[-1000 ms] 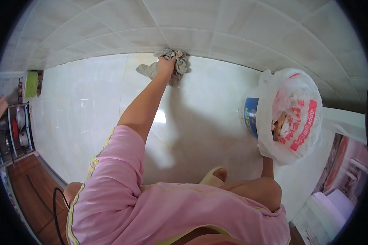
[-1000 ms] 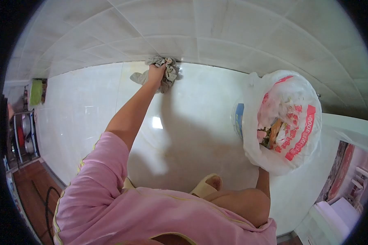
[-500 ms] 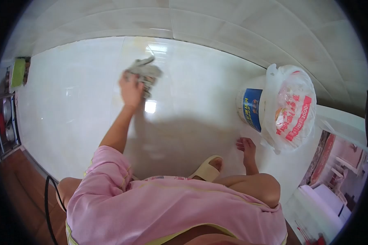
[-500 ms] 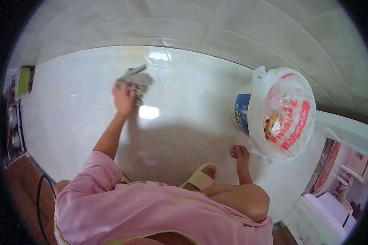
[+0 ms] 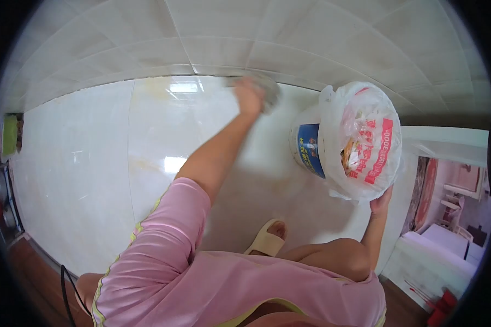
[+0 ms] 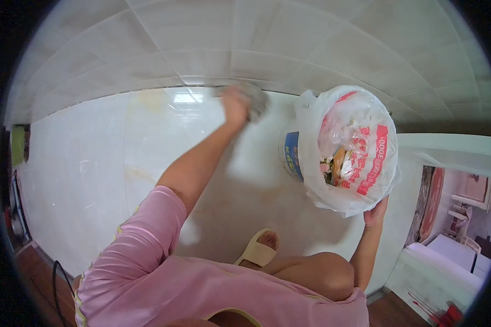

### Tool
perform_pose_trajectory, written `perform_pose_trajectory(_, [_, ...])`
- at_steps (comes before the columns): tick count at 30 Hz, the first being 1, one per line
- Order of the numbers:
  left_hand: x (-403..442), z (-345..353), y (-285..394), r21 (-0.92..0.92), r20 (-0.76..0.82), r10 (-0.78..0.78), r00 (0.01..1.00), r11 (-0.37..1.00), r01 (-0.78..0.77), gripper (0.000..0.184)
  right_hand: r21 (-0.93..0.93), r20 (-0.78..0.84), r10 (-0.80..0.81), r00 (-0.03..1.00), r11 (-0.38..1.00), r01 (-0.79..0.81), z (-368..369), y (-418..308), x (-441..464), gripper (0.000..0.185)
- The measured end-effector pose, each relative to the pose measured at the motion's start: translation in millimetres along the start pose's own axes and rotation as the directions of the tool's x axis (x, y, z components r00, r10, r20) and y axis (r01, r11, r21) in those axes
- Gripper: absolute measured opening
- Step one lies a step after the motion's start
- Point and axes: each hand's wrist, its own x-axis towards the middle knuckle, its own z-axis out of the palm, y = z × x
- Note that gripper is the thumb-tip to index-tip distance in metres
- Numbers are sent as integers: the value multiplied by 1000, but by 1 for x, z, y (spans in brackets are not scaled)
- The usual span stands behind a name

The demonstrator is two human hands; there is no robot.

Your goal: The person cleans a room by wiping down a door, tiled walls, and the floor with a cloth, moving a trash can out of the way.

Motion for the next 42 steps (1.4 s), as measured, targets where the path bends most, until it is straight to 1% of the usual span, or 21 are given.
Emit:
perform_pose_trajectory(1, [-14,2,15,168,317,233,919,940,-297,34,-83,50,8,999,997,-4,-7,-3,9,65])
perform_pose_trajectory(2, [-26,7,24,105,449,309,838,914,-392,37,-57,80,-30,996,998,35,-9,-8,11,67])
perform_pose_trajectory(3, [-31,5,34,160,518,259,815,907,-390,41,-30,115,-62,991,997,66,-3,-16,10,69])
perform_pose_trajectory(7, [-68,-32,28,194,678,228,699,862,-469,42,39,245,74,967,996,-86,20,-44,6,76])
perform_pose_trajectory(8, [-83,-48,22,170,717,247,652,845,-506,43,-35,250,87,964,996,-81,19,-43,9,70])
perform_pose_trajectory(10, [-120,-103,16,88,796,247,552,855,-511,44,-453,235,142,961,891,-21,-6,-43,33,61])
perform_pose_trajectory(12, [-164,-155,-4,-5,772,336,539,852,-523,43,-461,284,176,943,887,-26,8,-44,24,63])
perform_pose_trajectory(15, [-212,-197,4,87,741,229,631,899,-429,41,-477,275,207,939,877,-53,35,-51,5,66])
perform_pose_trajectory(21, [-294,-156,84,173,659,184,730,907,-384,42,-538,428,294,854,843,-21,83,-73,-48,67])
perform_pose_trajectory(24, [-279,-180,77,191,650,153,745,915,-355,43,-585,516,363,776,811,10,191,-30,-92,66])
perform_pose_trajectory(26, [-277,-187,80,198,660,125,741,923,-331,43,-597,571,421,705,802,5,243,-2,-126,62])
perform_pose_trajectory(28, [-282,-183,74,235,619,99,779,923,-304,43,-584,751,479,454,803,119,272,46,-120,56])
perform_pose_trajectory(30, [-285,-179,74,280,604,76,793,912,-301,39,-446,707,394,587,893,-62,305,78,-170,64])
perform_pose_trajectory(31, [-288,-177,74,278,586,65,807,920,-276,39,-491,739,404,540,871,20,318,83,-185,67])
perform_pose_trajectory(34, [-290,-176,53,169,479,36,877,977,-132,35,-694,615,607,504,720,-21,328,85,-212,86])
perform_pose_trajectory(35, [-292,-174,51,111,429,8,903,992,-62,34,-700,700,583,413,676,231,316,78,-207,89])
perform_pose_trajectory(36, [-293,-168,49,-198,444,-219,869,922,333,29,-645,759,578,300,603,470,297,67,-197,93])
perform_pose_trajectory(37, [-275,-169,79,-435,531,-419,737,612,661,25,-540,785,595,174,517,664,276,54,-175,96])
perform_pose_trajectory(38, [-264,-173,99,-571,655,-512,555,145,808,21,-325,858,493,144,304,896,245,43,-169,91])
perform_pose_trajectory(39, [-258,-169,97,-558,730,-444,520,51,828,23,-81,912,405,66,21,996,210,42,-164,86])
perform_pose_trajectory(42, [-231,-153,145,-559,799,-298,522,-51,827,41,-226,913,309,266,-158,961,145,64,-150,78])
